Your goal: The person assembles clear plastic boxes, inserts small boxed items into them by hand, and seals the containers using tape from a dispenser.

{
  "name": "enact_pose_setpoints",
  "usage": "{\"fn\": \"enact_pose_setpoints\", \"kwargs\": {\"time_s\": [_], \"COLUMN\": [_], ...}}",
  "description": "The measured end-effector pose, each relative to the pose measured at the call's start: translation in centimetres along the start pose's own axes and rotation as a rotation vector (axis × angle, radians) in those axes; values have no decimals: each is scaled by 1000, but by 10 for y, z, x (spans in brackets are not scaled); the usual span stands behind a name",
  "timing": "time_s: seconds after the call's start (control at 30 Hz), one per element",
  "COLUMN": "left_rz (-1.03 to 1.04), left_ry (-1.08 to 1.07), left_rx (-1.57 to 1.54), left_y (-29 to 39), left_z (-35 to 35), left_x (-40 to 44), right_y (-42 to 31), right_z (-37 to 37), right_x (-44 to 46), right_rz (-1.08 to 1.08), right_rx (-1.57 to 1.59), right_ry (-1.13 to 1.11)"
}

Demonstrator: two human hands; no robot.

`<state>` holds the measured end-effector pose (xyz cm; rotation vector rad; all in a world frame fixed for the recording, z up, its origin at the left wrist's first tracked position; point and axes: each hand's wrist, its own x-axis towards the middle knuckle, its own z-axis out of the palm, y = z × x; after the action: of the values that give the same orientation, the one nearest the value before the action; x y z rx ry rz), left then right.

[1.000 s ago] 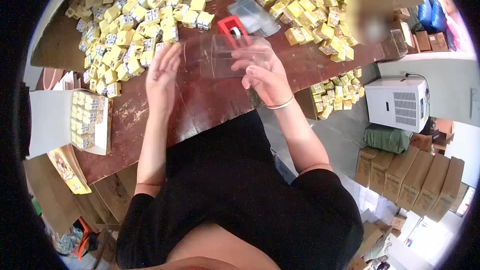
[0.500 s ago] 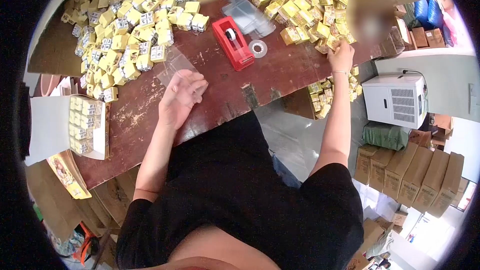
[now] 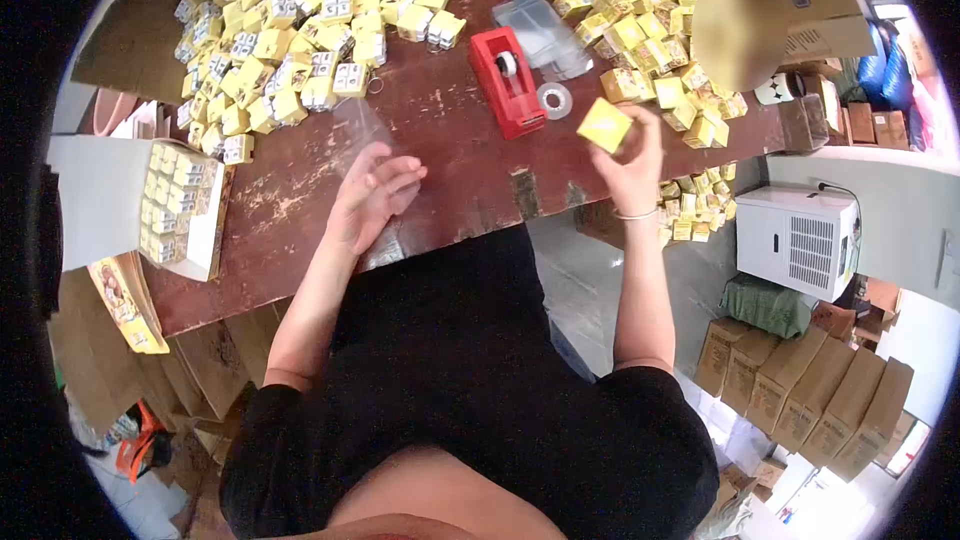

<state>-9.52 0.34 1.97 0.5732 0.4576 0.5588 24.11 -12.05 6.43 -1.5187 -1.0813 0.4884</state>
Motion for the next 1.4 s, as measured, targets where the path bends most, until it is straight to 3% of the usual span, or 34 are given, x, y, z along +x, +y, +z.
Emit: {"fn": "enact_pose_setpoints", "kwargs": {"time_s": [0.03,0.07,0.1,0.13,0.17,0.33,0.53,0.6,0.73,0.8,0.9,0.93,0.97,1.03,1.07,1.13,1.27,1.37,1.4], "left_rz": [-3,3,11,7,13,-22,-2,11,-31,-102,-65,-36,-5,66,98,135,137,421,412], "left_ry": [-16,-9,0,-19,-28,-11,179,233,210,216,257,276,275,306,323,362,387,398,423], "left_rx": [-17,-14,-11,-33,-31,16,53,34,38,108,358,391,400,498,535,662,742,416,390], "left_y": [1,1,2,1,2,8,5,5,14,17,11,6,1,-7,-10,-4,-5,-2,0], "left_z": [0,4,6,2,0,-20,-32,-34,-33,-33,-30,-31,-29,-23,-22,-16,-17,-12,-11], "left_x": [0,1,0,-2,-4,-19,-28,-32,-39,-40,-38,-36,-34,-29,-29,-32,-38,-42,-41], "right_y": [1,-1,12,5,3,-25,-21,-24,-45,-26,-42,-69,-67,-73,-78,-73,-80,-61,-57], "right_z": [29,56,77,98,109,120,141,141,136,139,145,149,161,181,184,186,176,171,173], "right_x": [-10,-24,-33,-39,-40,-33,-51,-46,-19,-6,17,20,21,25,27,24,26,24,19], "right_rz": [33,198,44,-178,-297,-377,-292,-227,-488,-583,-442,31,80,104,-38,-302,-220,98,96], "right_rx": [108,253,-6,-455,-654,-928,-963,-871,-737,-702,-439,-251,153,224,-139,-340,-234,71,71], "right_ry": [-65,-156,-183,-52,-46,-4,-306,-432,-932,-1057,-766,-732,-630,-634,-664,-692,-990,-852,-856]}}
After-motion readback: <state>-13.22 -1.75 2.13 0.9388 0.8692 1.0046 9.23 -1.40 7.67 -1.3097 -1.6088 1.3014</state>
